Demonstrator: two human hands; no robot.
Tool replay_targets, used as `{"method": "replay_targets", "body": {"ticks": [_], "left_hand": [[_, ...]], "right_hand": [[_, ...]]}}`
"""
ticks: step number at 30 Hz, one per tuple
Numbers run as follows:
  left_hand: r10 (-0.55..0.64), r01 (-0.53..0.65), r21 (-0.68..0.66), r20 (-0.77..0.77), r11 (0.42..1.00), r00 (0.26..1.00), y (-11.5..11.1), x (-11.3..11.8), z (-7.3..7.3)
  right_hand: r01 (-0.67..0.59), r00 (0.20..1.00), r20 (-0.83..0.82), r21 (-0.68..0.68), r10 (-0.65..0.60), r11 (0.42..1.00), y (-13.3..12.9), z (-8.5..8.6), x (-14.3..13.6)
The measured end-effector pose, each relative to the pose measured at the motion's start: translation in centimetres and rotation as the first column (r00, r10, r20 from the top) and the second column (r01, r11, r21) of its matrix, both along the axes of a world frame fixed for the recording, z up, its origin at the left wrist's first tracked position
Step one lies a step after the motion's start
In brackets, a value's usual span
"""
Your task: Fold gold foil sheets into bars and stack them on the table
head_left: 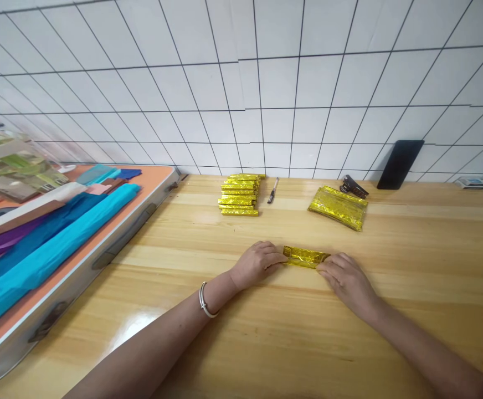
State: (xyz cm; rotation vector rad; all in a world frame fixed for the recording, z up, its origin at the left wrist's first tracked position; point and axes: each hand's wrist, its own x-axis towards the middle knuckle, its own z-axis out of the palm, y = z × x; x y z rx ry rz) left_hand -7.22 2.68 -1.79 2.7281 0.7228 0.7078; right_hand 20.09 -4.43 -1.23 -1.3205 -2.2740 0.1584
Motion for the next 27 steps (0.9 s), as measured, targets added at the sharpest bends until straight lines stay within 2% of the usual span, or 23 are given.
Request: {"method": "replay_targets", "body": {"ticks": [12, 21, 27], "left_hand": [[0.037, -0.038, -0.112, -0.01, 0.993, 0.999, -1.2, 0.1, 0.5], [0.053, -0.053, -0.125, 0.003, 0.991, 0.999, -1.5, 0.2, 0.6], [0.155, -0.137, -0.221, 0.068, 0.966, 0.985, -2.3, 0.3, 0.8]], "right_hand": [[0.012, 1.0, -0.028, 0.006, -0.012, 1.0, -0.8, 0.4, 0.2], [0.005, 1.0, -0.02, 0.012, -0.005, 1.0, -0.8, 0.5, 0.1], [0.022, 0.996, -0.09, -0.024, -0.024, 0.999, -1.3, 0.2, 0.2]]}}
